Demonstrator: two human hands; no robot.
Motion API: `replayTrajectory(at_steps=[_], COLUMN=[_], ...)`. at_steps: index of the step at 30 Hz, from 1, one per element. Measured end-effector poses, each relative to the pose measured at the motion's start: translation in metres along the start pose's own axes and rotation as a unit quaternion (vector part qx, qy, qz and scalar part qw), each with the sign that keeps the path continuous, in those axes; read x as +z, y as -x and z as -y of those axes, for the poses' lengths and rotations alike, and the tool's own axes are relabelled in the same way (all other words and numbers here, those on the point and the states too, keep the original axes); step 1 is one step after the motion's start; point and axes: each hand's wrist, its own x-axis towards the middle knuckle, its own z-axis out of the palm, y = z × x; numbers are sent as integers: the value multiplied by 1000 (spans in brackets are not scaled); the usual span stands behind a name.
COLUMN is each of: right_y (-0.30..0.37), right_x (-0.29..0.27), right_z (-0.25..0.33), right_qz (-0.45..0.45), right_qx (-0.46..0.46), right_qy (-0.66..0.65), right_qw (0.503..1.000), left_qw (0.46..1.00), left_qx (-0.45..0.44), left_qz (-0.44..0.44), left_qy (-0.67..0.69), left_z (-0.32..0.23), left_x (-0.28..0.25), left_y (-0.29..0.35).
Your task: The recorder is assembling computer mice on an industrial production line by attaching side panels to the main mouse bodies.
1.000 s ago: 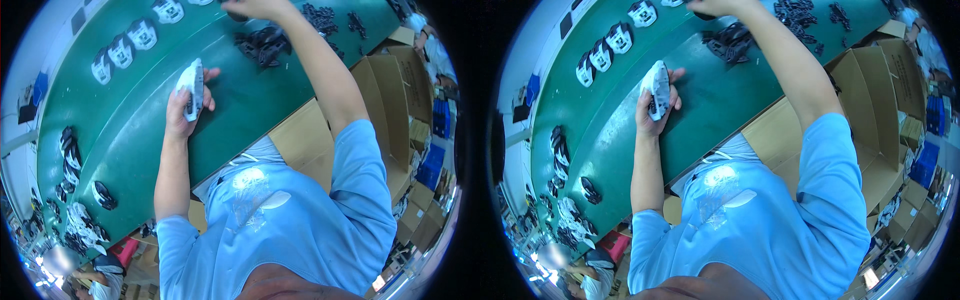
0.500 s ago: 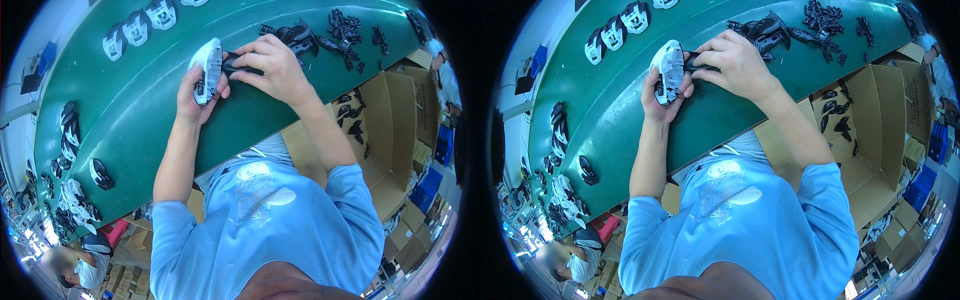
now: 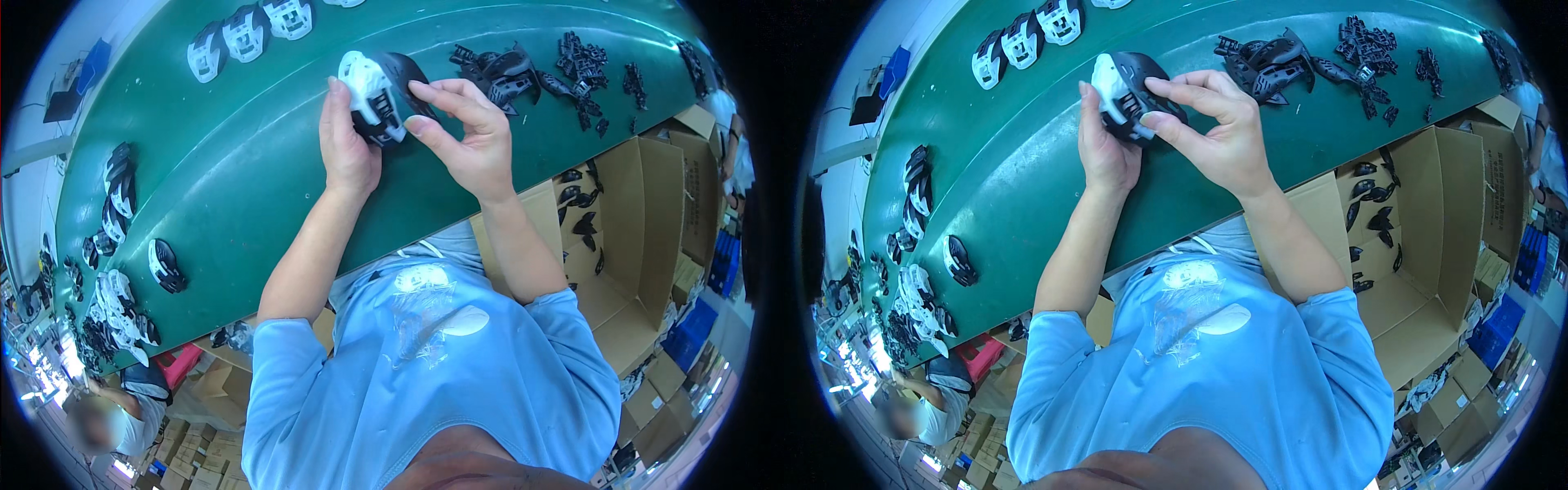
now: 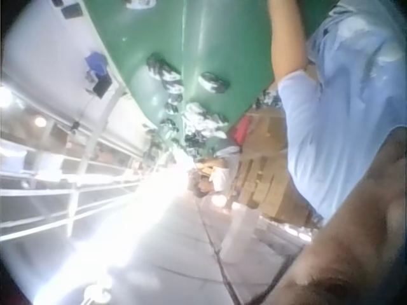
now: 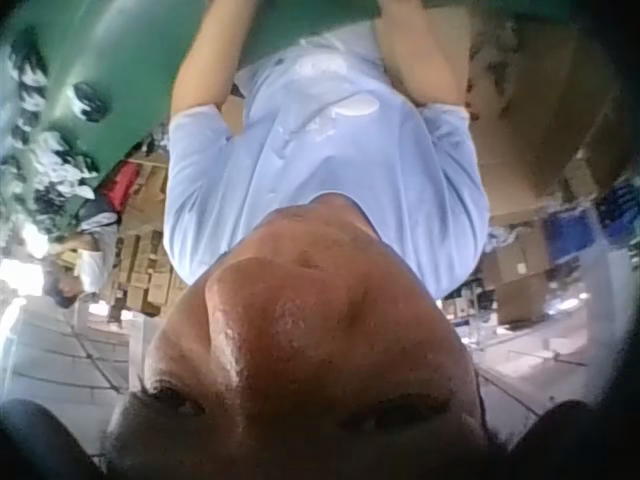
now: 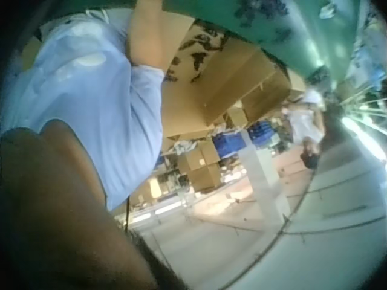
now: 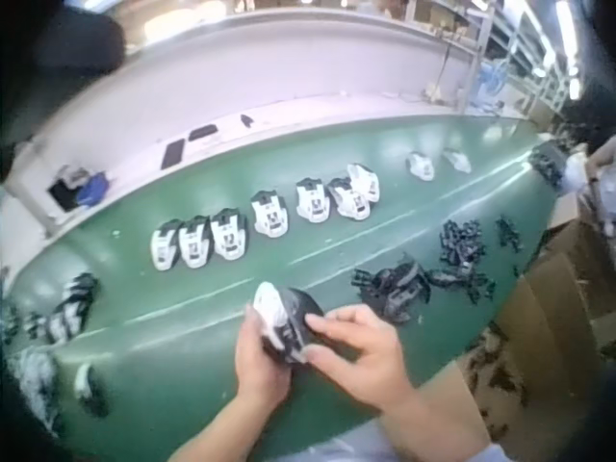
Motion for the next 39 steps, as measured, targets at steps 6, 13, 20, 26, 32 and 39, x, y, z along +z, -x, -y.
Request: replayTrajectory(at_steps=[6,13,20,26,32,39], right_y=[-6,-2,11,5,4,19], right_x=[1,1,11,15,-1,10], right_z=[-3,-8,-25,-18,-43,-39], right_qz=[38,43,15,50,145,114], right_qx=[-4,39,-27,-131,-114,-132], right_qy=[13,-15,64,206,248,292], right_qw=[999,998,997,968,951,940], left_qw=[998,993,973,999,812,533], left_qx=[65,104,158,-17,233,361], left_qz=[7,-28,-41,-43,105,271], left_qy=[6,-53,-165,-21,-525,-716], left_z=[1,17,26,14,-24,-34], left_x=[4,-2,3,-16,-63,-32], left_y=[6,9,11,20,37,-20])
